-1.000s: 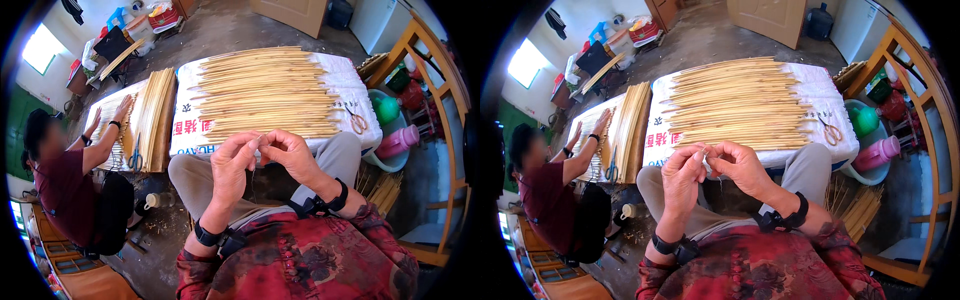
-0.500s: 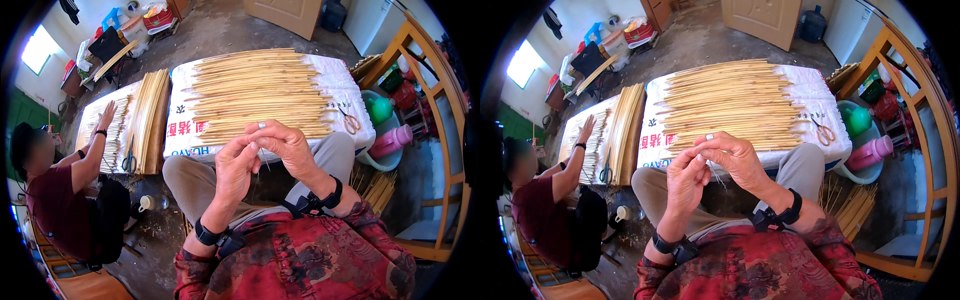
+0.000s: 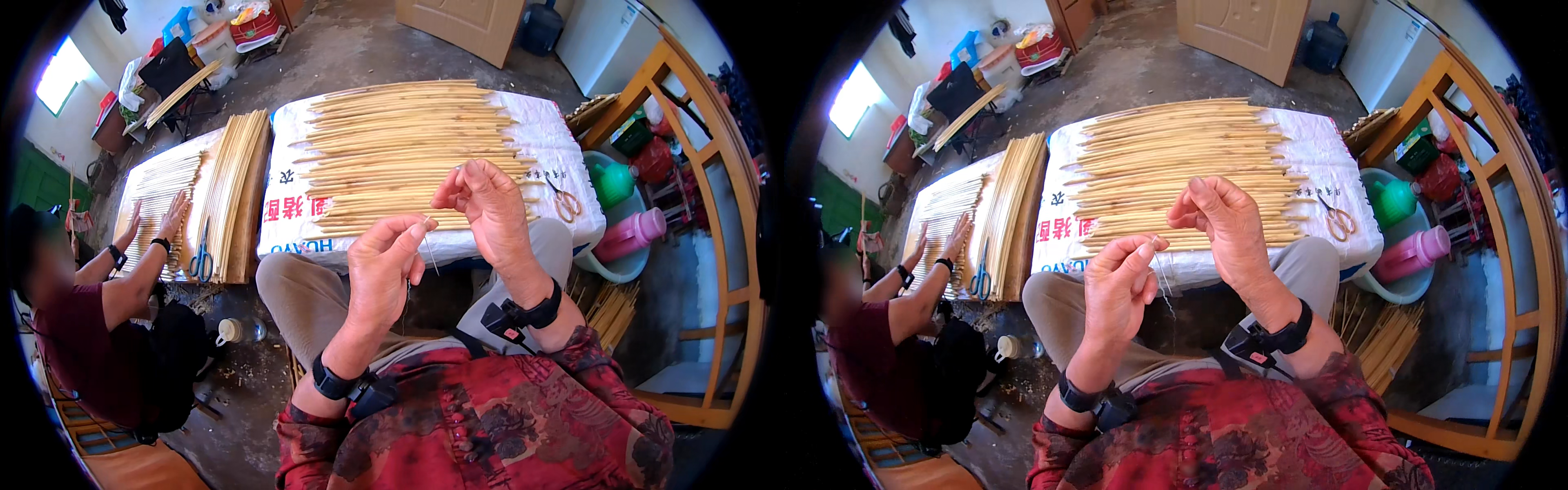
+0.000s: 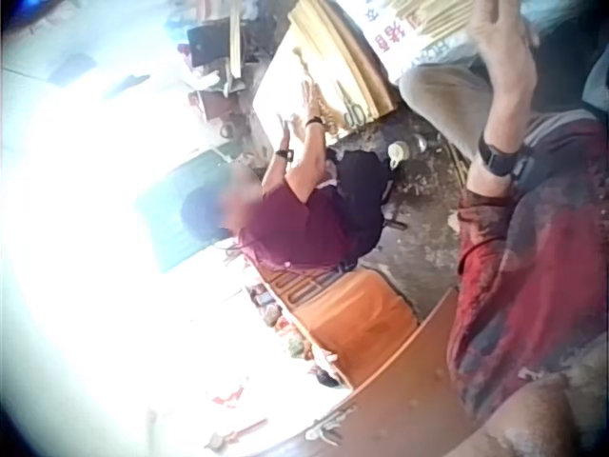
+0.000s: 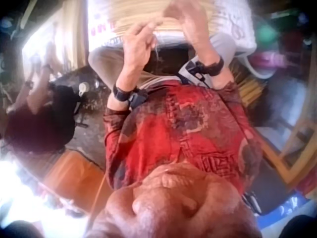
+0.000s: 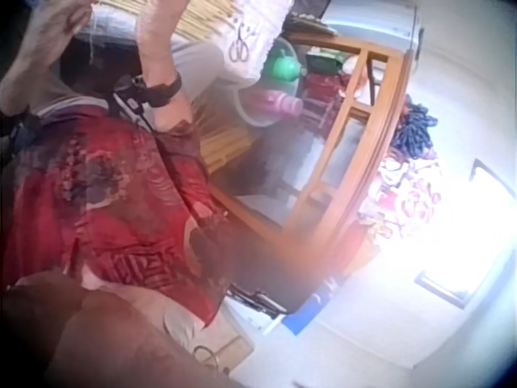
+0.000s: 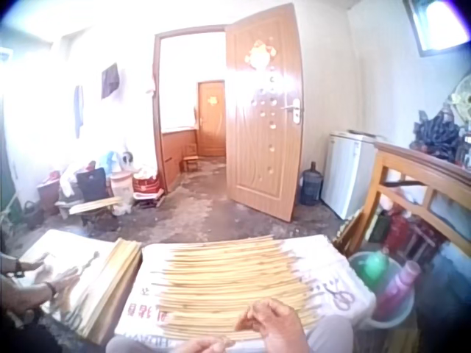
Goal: The person binds wooden sticks together using thread, looping the string around each stick and pulling it tight. They use scissors to cut the thread and continue the row.
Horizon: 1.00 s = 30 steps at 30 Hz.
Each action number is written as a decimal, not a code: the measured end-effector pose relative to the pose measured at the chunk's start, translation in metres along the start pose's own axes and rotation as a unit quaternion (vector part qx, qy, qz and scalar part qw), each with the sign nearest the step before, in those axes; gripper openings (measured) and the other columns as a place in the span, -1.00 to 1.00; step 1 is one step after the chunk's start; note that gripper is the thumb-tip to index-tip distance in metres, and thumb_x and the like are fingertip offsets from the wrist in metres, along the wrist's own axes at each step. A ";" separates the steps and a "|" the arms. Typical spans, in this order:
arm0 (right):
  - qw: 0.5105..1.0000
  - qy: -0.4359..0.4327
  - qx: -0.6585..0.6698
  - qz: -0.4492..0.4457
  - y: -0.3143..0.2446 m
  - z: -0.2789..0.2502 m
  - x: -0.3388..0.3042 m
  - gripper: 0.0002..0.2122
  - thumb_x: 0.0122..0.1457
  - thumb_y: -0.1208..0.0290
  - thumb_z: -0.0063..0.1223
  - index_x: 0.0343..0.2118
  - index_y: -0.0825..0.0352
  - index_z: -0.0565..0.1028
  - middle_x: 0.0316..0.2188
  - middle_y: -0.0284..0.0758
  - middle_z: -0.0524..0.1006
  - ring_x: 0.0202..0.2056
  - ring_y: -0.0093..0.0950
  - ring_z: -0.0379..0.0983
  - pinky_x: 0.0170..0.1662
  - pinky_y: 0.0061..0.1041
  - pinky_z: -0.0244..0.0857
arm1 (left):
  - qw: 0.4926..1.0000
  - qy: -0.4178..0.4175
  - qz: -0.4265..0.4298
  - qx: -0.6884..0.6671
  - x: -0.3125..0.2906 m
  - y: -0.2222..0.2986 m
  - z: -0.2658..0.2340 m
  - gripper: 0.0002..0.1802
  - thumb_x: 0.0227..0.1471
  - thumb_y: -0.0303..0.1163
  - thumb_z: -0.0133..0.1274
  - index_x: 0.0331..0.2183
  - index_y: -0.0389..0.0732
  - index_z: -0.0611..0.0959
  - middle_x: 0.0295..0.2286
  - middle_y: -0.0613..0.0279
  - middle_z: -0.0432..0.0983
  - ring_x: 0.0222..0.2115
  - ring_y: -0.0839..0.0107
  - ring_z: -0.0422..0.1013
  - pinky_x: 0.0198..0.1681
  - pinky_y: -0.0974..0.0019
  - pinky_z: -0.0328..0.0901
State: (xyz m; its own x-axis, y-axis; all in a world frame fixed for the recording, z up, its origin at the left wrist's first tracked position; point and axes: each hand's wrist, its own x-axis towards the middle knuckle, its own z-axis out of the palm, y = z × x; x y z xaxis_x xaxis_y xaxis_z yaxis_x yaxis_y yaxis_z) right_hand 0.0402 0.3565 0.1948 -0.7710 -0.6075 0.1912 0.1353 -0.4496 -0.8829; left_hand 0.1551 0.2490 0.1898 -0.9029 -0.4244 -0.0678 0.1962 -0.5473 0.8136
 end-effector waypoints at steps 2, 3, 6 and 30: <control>0.998 -0.047 -0.043 -0.019 0.002 0.002 -0.004 -0.84 0.11 0.39 -0.01 -0.37 0.40 0.47 -0.32 -0.32 0.43 -0.28 -0.57 0.40 -0.18 -0.56 0.31 | 1.000 0.000 -0.003 -0.001 0.000 0.000 0.000 -0.87 0.01 -0.48 0.02 -0.35 -0.33 0.57 -0.40 0.17 0.52 -0.75 0.72 0.10 -0.73 0.59 0.09; 0.996 -0.069 -0.053 0.009 -0.001 0.006 -0.009 -0.80 0.12 0.40 -0.01 -0.26 0.42 0.47 -0.24 -0.31 0.41 -0.21 -0.56 0.35 -0.10 -0.59 0.24 | 1.000 0.004 -0.005 -0.004 0.000 0.002 0.002 -0.87 0.01 -0.48 0.02 -0.35 -0.33 0.57 -0.45 0.20 0.51 -0.75 0.71 0.11 -0.73 0.59 0.09; 0.987 -0.099 -0.130 -0.003 0.002 0.013 -0.017 -0.75 0.12 0.41 -0.01 -0.18 0.42 0.46 -0.23 -0.32 0.41 -0.21 -0.58 0.33 -0.08 -0.64 0.18 | 1.000 -0.002 0.003 -0.003 -0.001 0.001 -0.001 -0.86 0.01 -0.48 0.03 -0.34 -0.33 0.57 -0.59 0.31 0.42 -0.76 0.70 0.11 -0.74 0.58 0.08; 0.987 -0.041 -0.011 0.156 0.016 0.022 -0.023 -0.82 0.10 0.36 0.05 -0.36 0.38 0.45 -0.51 -0.40 0.46 -0.49 -0.65 0.39 -0.39 -0.68 0.31 | 0.990 0.058 0.077 0.106 -0.006 0.014 -0.008 -0.90 0.00 -0.51 0.03 -0.37 -0.30 0.56 -0.39 0.24 0.50 -0.73 0.75 0.15 -0.73 0.64 0.04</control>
State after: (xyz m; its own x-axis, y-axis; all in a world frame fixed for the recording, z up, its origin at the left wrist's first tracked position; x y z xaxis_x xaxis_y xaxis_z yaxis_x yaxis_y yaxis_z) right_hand 0.0735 0.3492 0.1860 -0.6415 -0.7649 -0.0589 0.3439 -0.2180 -0.9134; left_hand 0.1662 0.2376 0.1970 -0.8166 -0.5771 0.0113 0.2322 -0.3105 0.9218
